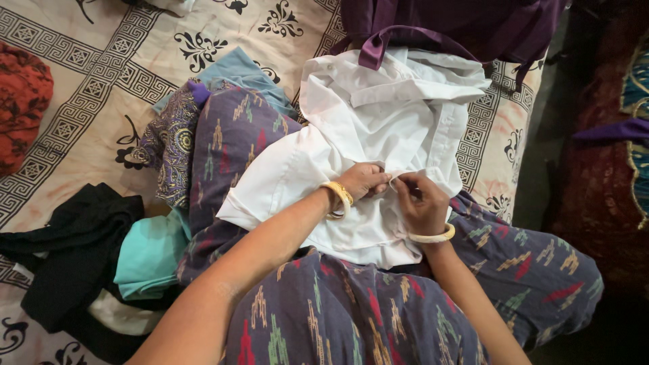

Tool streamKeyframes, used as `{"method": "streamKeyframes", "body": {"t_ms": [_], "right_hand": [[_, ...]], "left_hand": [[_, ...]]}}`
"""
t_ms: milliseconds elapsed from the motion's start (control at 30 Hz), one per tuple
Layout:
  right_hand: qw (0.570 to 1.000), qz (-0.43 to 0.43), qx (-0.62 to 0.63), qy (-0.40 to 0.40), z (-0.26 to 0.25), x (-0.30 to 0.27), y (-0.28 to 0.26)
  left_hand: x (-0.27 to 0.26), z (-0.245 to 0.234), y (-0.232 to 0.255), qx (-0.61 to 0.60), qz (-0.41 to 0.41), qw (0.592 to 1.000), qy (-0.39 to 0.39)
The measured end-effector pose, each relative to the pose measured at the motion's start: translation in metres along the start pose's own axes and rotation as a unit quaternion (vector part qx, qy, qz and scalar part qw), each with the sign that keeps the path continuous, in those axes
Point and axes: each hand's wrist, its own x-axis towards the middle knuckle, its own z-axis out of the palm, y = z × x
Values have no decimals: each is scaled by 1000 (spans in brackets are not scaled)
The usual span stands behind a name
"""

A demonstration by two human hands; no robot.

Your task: The person folds a white collared shirt by smoothing the fabric, aligning the sleeves, and fastening the buttons.

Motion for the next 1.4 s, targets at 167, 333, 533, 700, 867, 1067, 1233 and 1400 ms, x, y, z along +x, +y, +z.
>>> {"method": "streamKeyframes", "body": {"t_ms": [167, 333, 533, 700, 867, 1067, 1233, 1400], "right_hand": [[1000, -8, -11, -7, -2, -2, 1], [998, -52, -22, -30, -4, -2, 1], [997, -51, -41, -45, -3, -4, 1], [997, -54, -45, -26, -2, -6, 2], [999, -21, -30, -25, -4, -7, 5], [995, 73, 8, -61, -6, -12, 25], [925, 308, 174, -141, -6, -13, 64], [839, 378, 339, -193, -4, -18, 99]], "left_hand": [[-4, 4, 6, 14, -3, 1000, 13], [-5, 2, 5, 76, 3, 997, 18], [0, 1, 4, 66, -4, 998, 12], [-2, 5, 7, 69, -13, 997, 20], [-2, 6, 0, 36, 0, 999, 8], [-10, 13, 3, 90, 31, 995, 5], [-31, 28, 20, 237, 55, 969, 30], [-46, 42, 35, 334, 60, 940, 37]]}}
